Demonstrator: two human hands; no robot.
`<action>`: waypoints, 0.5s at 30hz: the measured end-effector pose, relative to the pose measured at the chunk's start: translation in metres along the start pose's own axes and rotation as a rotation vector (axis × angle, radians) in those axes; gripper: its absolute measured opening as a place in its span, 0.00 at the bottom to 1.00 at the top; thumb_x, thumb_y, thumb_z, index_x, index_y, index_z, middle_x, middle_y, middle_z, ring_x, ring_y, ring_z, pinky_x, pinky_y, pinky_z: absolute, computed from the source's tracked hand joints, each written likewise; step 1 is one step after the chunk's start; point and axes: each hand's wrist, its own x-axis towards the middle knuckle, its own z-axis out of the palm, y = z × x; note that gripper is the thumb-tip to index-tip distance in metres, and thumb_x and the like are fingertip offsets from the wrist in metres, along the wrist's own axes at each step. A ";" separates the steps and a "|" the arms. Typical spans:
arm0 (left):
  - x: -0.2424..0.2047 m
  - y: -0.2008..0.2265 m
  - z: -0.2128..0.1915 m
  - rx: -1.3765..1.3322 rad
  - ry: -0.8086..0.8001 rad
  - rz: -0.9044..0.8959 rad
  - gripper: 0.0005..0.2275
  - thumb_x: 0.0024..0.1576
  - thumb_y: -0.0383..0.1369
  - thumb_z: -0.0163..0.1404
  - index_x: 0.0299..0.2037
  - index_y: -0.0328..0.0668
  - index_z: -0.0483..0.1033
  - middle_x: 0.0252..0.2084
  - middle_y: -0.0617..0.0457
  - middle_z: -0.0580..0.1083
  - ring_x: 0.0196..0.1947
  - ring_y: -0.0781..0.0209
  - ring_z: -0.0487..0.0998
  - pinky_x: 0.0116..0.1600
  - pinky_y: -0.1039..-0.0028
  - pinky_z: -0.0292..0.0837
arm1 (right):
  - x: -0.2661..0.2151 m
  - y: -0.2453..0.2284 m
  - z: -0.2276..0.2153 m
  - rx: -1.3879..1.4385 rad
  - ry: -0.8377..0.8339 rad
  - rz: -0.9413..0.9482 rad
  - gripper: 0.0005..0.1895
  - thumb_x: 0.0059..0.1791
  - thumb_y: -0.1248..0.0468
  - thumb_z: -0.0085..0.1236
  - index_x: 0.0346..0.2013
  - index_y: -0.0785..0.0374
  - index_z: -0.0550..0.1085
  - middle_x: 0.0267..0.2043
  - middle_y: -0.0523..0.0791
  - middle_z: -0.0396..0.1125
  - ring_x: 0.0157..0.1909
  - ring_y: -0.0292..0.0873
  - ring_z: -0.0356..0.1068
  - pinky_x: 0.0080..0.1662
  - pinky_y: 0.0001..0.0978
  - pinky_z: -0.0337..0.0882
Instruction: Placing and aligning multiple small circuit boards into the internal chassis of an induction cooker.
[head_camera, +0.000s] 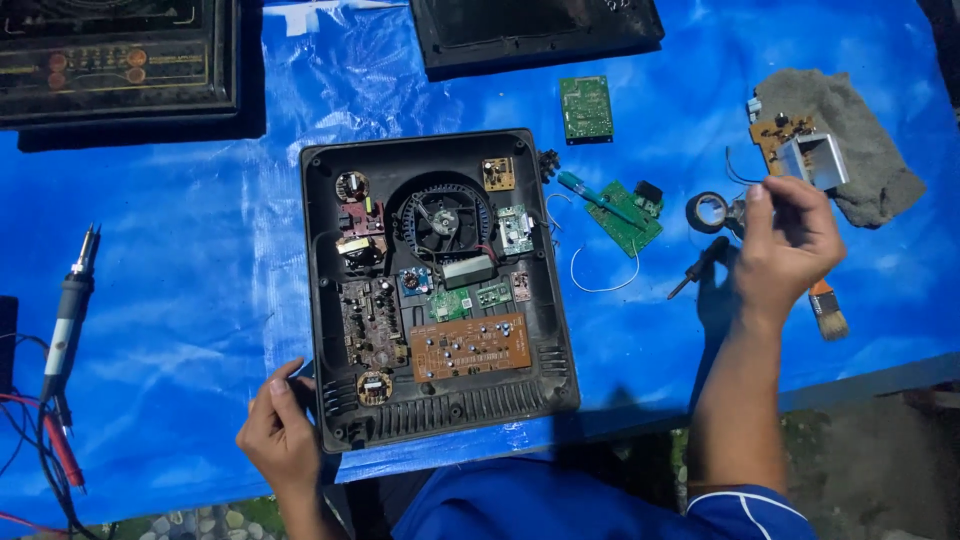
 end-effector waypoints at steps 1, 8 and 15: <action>-0.001 0.000 -0.001 0.001 0.001 0.002 0.16 0.75 0.37 0.37 0.54 0.45 0.82 0.35 0.60 0.79 0.21 0.69 0.63 0.45 0.69 0.63 | -0.001 0.001 -0.002 0.001 0.002 0.000 0.06 0.64 0.70 0.57 0.53 0.70 0.72 0.53 0.57 0.67 0.58 0.61 0.70 0.60 0.57 0.79; -0.009 0.031 -0.012 -0.051 0.199 0.054 0.14 0.76 0.28 0.40 0.57 0.26 0.78 0.44 0.40 0.77 0.42 0.52 0.78 0.47 0.65 0.74 | -0.013 -0.019 -0.009 0.367 -0.078 0.281 0.12 0.57 0.70 0.54 0.55 0.65 0.65 0.44 0.51 0.65 0.48 0.48 0.68 0.56 0.42 0.74; -0.028 0.073 0.004 -0.215 0.126 0.454 0.21 0.60 0.29 0.50 0.62 0.30 0.63 0.53 0.39 0.69 0.52 0.48 0.74 0.55 0.71 0.78 | -0.045 -0.116 0.013 0.699 -0.670 0.483 0.07 0.45 0.67 0.64 0.36 0.61 0.76 0.39 0.45 0.73 0.44 0.42 0.73 0.51 0.33 0.76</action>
